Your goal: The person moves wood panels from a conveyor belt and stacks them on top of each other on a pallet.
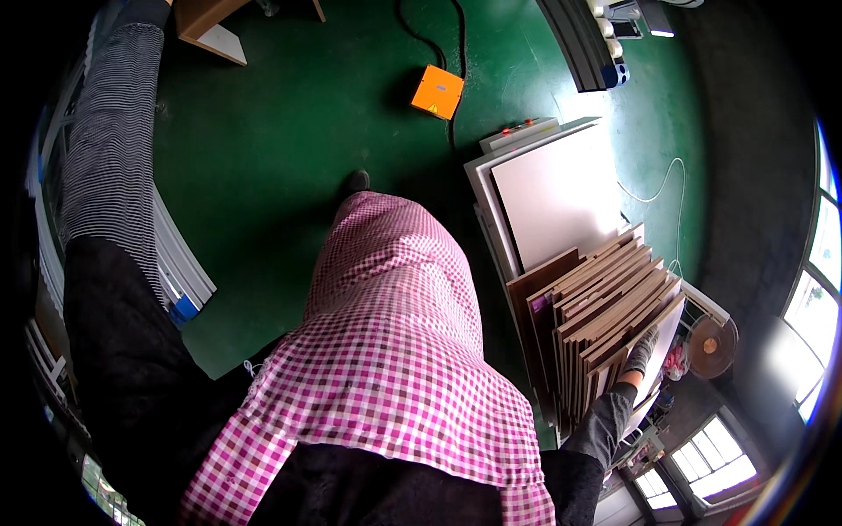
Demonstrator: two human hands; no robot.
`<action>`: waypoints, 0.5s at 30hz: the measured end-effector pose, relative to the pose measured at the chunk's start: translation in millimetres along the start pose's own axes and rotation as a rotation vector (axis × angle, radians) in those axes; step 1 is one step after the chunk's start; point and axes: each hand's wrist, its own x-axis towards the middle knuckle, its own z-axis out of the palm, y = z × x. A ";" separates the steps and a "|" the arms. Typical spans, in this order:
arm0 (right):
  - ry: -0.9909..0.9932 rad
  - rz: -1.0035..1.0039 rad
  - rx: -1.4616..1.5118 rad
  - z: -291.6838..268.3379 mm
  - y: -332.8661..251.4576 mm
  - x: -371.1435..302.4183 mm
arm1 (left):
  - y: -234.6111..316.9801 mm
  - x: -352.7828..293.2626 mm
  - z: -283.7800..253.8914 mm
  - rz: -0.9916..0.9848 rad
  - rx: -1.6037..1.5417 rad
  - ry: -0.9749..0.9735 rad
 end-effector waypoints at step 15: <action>-0.990 -0.127 1.024 240.2 -371.0 -114.6 | -54.4 -3.7 41.3 0.046 -0.130 -0.319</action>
